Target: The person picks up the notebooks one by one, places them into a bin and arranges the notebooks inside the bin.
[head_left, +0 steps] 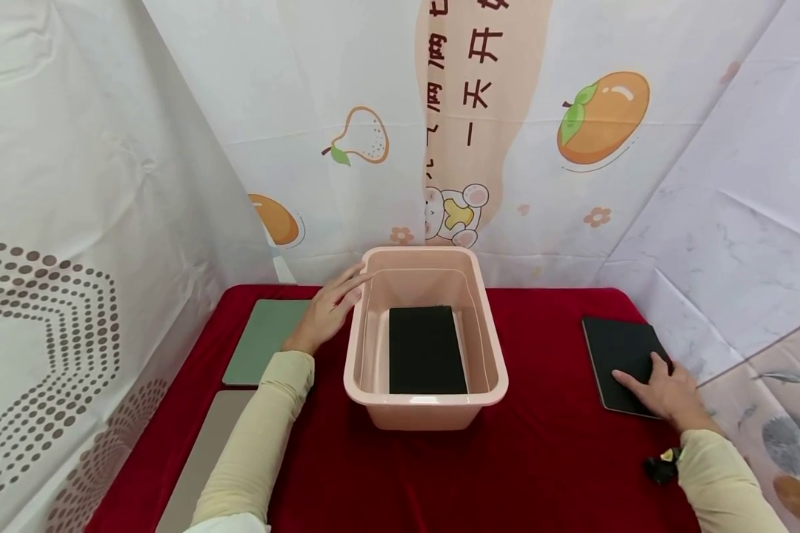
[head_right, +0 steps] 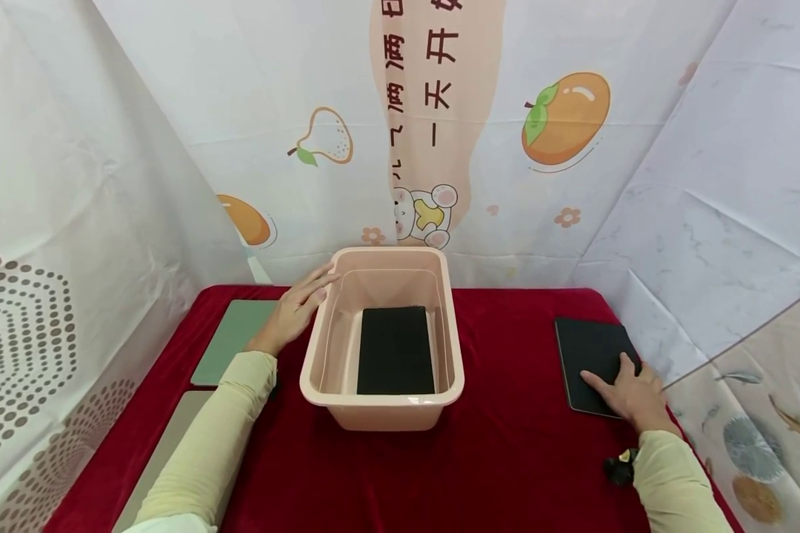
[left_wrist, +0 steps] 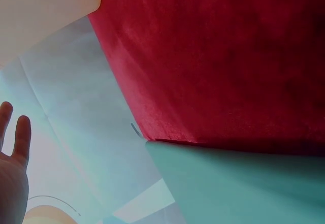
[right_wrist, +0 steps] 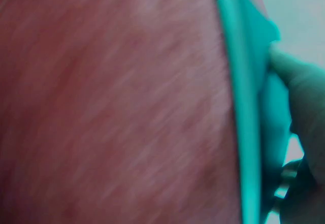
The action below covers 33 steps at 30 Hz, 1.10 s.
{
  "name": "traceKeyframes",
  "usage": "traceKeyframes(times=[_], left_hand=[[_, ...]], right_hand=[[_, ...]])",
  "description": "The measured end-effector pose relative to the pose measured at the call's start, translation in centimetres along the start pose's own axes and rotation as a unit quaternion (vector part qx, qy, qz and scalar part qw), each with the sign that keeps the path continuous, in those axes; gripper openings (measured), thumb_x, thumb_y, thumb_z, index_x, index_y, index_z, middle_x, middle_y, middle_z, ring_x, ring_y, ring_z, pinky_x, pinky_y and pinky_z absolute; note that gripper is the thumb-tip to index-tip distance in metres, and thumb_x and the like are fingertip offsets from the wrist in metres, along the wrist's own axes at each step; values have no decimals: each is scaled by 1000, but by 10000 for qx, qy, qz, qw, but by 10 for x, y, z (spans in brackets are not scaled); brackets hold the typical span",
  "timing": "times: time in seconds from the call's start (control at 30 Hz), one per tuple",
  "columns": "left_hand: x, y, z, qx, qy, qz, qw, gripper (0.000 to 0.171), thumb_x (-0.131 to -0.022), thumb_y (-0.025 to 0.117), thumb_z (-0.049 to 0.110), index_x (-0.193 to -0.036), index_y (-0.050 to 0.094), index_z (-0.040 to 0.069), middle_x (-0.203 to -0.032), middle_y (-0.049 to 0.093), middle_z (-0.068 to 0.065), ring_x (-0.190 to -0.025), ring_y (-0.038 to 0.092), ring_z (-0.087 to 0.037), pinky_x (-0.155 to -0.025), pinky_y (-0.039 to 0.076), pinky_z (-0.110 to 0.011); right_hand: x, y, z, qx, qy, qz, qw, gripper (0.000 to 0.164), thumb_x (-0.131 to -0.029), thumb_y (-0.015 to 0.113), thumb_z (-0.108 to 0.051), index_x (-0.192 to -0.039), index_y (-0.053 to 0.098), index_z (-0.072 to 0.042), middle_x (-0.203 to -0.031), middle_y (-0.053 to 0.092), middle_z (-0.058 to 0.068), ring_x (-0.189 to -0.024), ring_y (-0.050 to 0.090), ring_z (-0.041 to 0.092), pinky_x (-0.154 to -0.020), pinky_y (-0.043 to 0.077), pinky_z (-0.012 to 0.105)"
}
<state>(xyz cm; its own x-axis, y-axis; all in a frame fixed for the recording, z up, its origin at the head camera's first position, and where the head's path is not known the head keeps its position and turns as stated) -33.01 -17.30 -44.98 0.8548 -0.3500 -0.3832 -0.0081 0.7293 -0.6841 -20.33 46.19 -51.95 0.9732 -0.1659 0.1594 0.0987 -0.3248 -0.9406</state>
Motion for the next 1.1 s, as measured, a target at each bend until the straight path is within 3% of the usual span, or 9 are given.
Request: traceKeyframes(times=[0.1, 0.17, 0.33, 0.5, 0.63, 0.9, 1.1], left_hand=[[-1, 0, 0, 12, 21, 19, 10000, 44, -108, 43, 49, -149, 52, 37, -164, 33, 22, -154, 33, -19, -124, 28, -57], [0, 0, 1, 28, 9, 23, 10000, 44, -108, 43, 49, -149, 52, 37, -164, 33, 22, -154, 33, -19, -124, 28, -57], [2, 0, 3, 1, -32, 0, 10000, 44, -108, 43, 50, -149, 52, 38, -164, 33, 22, -154, 33, -20, -124, 29, -58], [2, 1, 2, -53, -23, 32, 10000, 43, -107, 44, 49, -148, 52, 39, -164, 34, 21, -154, 34, -20, -123, 29, -58], [2, 0, 2, -56, -30, 78, 9999, 42, -107, 44, 50, -148, 53, 40, -164, 35, 21, -153, 35, -20, -123, 30, -58], [2, -1, 2, -57, -14, 73, 10000, 43, -108, 42, 50, -148, 52, 39, -164, 33, 22, -153, 35, -20, -123, 29, -58], [2, 0, 2, -75, 34, 92, 9999, 42, -108, 42, 49, -148, 52, 41, -164, 33, 21, -153, 35, -20, -123, 30, -58]], right_hand=[[-3, -7, -2, 236, 99, -65, 9997, 117, -94, 50, -71, -144, 20, 30, -134, 26, 62, -118, 34, 74, -100, 37, 75], [-5, -12, -4, 333, 161, -318, 9988, 119, -92, 51, -73, -140, 22, 33, -131, 29, 62, -116, 38, 73, -100, 39, 73], [-10, -23, -8, 429, 384, -973, 9936, 127, -87, 53, -77, -135, 21, 36, -131, 34, 59, -115, 45, 69, -97, 45, 68], [-15, -30, -10, 464, 478, -1107, 9916, 129, -81, 62, -79, -132, 31, 35, -129, 41, 57, -111, 49, 67, -94, 49, 66], [-19, -31, -9, 381, 642, -1082, 9913, 133, -75, 66, -81, -132, 32, 35, -129, 39, 58, -114, 42, 69, -95, 45, 69], [-23, -30, -7, -183, 1137, -1154, 9866, 145, -67, 74, -82, -138, 22, 34, -130, 14, 64, -125, 13, 80, -104, 24, 80], [-25, -31, -6, -292, 1182, -1051, 9870, 147, -62, 78, -82, -137, 23, 32, -125, 20, 61, -121, 15, 78, -100, 27, 78]])
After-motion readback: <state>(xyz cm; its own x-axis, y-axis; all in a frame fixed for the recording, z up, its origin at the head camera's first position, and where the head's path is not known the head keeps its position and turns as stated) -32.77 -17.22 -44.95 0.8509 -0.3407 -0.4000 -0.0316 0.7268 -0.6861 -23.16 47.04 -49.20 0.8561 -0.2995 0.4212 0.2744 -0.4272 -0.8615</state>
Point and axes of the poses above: each hand's wrist, its own x-axis away from the middle knuckle, its own y-axis out of the palm, z = x × y, the point moved 1 cm from there along -x, towards the middle knuckle
